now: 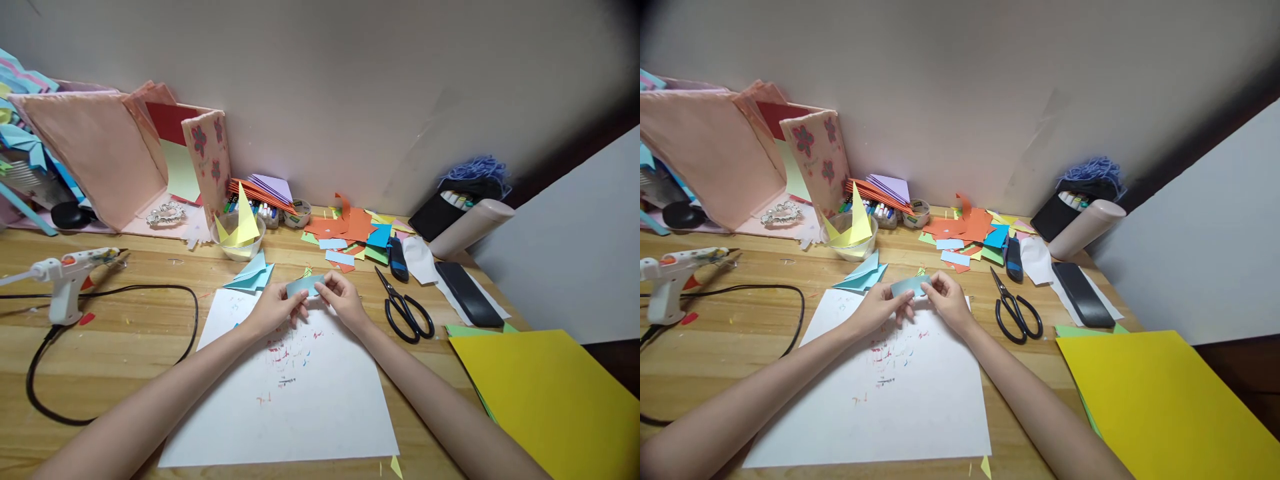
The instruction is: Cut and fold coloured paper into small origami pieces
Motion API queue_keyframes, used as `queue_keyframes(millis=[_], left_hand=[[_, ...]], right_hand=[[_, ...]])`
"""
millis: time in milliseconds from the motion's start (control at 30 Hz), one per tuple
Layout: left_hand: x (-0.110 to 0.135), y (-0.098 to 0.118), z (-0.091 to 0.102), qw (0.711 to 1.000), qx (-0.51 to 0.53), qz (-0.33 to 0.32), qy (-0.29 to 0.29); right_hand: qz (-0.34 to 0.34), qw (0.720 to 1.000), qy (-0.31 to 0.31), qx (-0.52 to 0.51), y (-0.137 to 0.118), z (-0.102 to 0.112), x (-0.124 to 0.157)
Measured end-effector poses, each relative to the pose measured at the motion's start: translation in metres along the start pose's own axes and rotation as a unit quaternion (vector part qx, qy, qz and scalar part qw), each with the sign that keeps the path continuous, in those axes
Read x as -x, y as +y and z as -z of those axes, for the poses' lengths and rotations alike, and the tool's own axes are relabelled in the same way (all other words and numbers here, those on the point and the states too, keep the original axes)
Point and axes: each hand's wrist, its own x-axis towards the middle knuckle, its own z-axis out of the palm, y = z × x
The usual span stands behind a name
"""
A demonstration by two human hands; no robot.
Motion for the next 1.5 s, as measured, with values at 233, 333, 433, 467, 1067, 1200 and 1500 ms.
queue_keyframes(millis=[233, 333, 433, 467, 1067, 1200, 1500], left_hand=[[0.002, 0.0, -0.002, 0.999, -0.034, -0.018, 0.012], [0.003, 0.001, -0.003, 0.997, -0.066, -0.023, 0.018], [0.003, 0.002, -0.003, 0.994, -0.093, -0.037, 0.033], [0.003, 0.002, -0.003, 0.993, -0.101, -0.042, 0.043], [0.002, 0.007, -0.001, 0.992, -0.104, 0.02, 0.069], [0.003, 0.007, -0.001, 0.986, -0.15, -0.01, 0.071], [0.004, 0.001, -0.003, 0.969, -0.192, -0.051, 0.147]], right_hand=[[-0.022, 0.995, -0.097, -0.012, 0.002, -0.002, 0.003], [-0.011, 0.996, -0.089, 0.003, 0.003, -0.003, 0.003], [-0.007, 0.998, -0.064, 0.022, 0.004, -0.003, 0.003], [-0.008, 0.998, -0.055, 0.024, 0.005, -0.003, 0.003], [0.009, 0.997, 0.08, -0.013, 0.005, 0.007, -0.007], [-0.005, 0.999, -0.045, -0.002, 0.006, 0.004, -0.003], [-0.005, 0.994, -0.074, 0.078, -0.001, 0.006, -0.002]])
